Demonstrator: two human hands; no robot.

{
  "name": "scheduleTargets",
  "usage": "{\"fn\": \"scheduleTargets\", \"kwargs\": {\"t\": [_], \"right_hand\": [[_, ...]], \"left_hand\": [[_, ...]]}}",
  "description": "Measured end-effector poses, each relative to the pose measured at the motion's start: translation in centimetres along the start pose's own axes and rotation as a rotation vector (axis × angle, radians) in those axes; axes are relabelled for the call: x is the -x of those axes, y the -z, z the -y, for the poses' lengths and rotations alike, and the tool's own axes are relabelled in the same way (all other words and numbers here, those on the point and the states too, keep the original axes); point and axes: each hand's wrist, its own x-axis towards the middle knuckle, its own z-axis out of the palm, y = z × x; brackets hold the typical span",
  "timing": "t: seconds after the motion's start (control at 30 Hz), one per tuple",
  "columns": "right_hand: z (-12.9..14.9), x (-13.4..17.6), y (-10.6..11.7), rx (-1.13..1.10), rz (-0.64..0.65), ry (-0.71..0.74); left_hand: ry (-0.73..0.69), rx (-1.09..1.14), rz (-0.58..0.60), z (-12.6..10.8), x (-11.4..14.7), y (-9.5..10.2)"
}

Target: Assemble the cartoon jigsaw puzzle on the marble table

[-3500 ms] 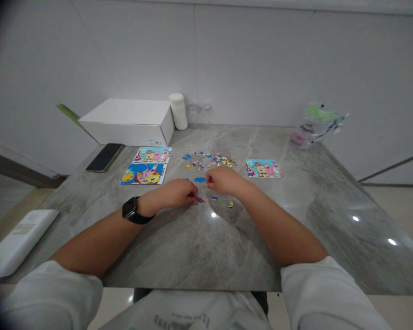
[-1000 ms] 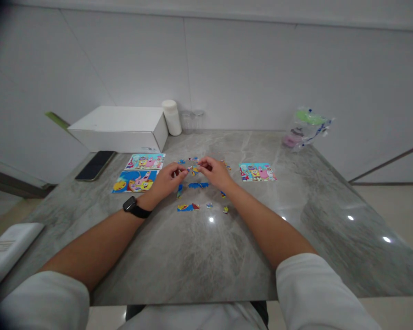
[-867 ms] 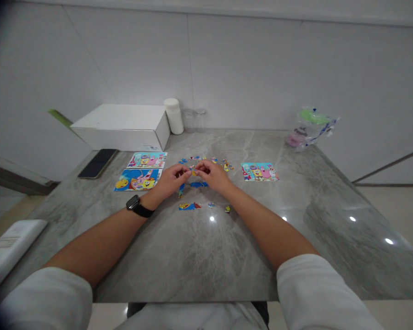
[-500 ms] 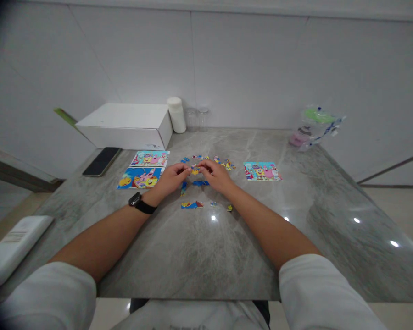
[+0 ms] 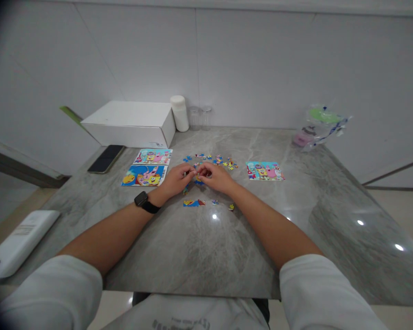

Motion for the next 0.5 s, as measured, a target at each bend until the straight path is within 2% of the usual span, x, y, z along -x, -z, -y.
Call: {"fn": "scheduleTargets", "kwargs": {"t": [0.17, 0.3, 0.4, 0.5], "right_hand": [[0.2, 0.0, 0.7, 0.010, 0.036, -0.060], [1.2, -0.4, 1.4, 0.069, 0.055, -0.044], [2.4, -1.4, 1.7, 0.123, 0.085, -0.030], [3.8, -2.7, 1.7, 0.255, 0.123, 0.008]], "left_hand": [[0.002, -0.029, -0.263, -1.2, -0.4, 2.4], [0.054, 0.135, -0.424, -3.1, -0.3, 5.0], [0.088, 0.207, -0.358, -4.5, 1.6, 5.5], [0.067, 0.058, -0.219, -4.9, 4.6, 5.1]]}}
